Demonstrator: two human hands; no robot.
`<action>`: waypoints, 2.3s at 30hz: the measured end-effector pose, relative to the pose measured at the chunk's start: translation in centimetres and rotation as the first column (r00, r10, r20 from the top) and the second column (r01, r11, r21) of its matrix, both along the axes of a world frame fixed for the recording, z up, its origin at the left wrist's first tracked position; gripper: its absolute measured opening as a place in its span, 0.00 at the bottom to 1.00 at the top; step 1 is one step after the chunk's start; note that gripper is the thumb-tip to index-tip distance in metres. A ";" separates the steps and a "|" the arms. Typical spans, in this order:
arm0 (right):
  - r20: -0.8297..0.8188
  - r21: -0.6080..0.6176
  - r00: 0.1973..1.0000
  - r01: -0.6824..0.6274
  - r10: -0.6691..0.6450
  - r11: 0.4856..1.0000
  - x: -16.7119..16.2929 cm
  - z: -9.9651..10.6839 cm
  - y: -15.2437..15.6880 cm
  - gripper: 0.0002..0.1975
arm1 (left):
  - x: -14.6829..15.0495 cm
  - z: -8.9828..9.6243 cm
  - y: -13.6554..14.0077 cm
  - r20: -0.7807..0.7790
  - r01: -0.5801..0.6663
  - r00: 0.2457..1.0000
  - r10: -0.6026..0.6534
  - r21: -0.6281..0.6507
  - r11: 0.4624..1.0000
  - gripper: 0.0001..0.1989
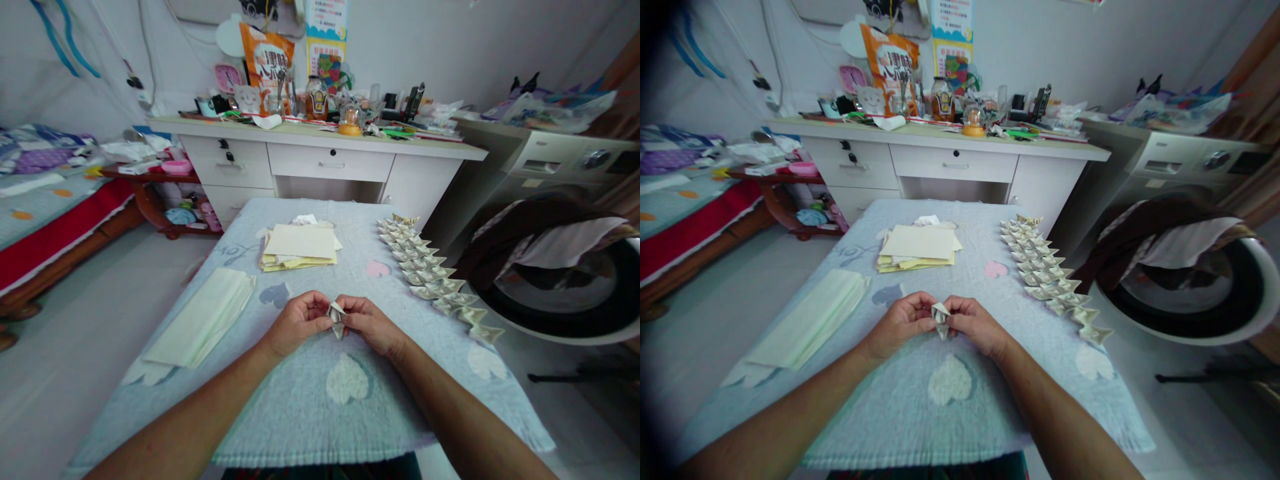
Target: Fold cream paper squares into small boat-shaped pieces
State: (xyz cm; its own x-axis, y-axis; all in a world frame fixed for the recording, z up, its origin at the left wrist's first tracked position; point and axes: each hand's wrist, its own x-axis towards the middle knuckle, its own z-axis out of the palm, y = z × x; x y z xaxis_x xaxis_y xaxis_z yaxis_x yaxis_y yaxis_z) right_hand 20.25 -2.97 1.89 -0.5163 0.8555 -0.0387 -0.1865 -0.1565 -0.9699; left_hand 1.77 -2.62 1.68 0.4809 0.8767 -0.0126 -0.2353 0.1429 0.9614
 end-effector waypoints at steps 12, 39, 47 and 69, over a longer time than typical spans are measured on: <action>0.050 0.030 0.999 -0.010 0.009 0.999 -0.1 0.1 -0.2 0.10 | 0.3 -0.5 0.1 -0.020 0.008 1.000 -0.008 0.022 1.000 0.15; 0.224 0.346 0.949 0.134 -0.221 0.928 0.1 0.5 -0.9 0.15 | -0.2 -0.1 0.4 0.035 -0.108 0.993 0.111 -0.078 0.991 0.15; 0.359 0.602 0.834 0.137 -0.420 0.786 -0.1 0.9 -1.0 0.03 | -0.2 -0.7 0.7 0.055 -0.088 0.994 0.094 -0.096 0.991 0.16; 0.610 0.761 0.272 0.063 -0.744 0.646 12.3 6.4 -3.7 0.05 | -0.7 -0.1 0.6 -0.118 -0.013 0.993 0.004 -0.076 0.997 0.23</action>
State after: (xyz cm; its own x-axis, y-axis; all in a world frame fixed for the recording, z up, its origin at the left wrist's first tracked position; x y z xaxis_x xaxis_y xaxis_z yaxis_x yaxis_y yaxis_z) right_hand 32.55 -6.66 8.29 -0.0495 0.9437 0.3272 0.8708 0.2012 -0.4486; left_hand 1.07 -2.03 1.56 0.4647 0.8749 -0.1361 -0.1224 0.2156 0.9688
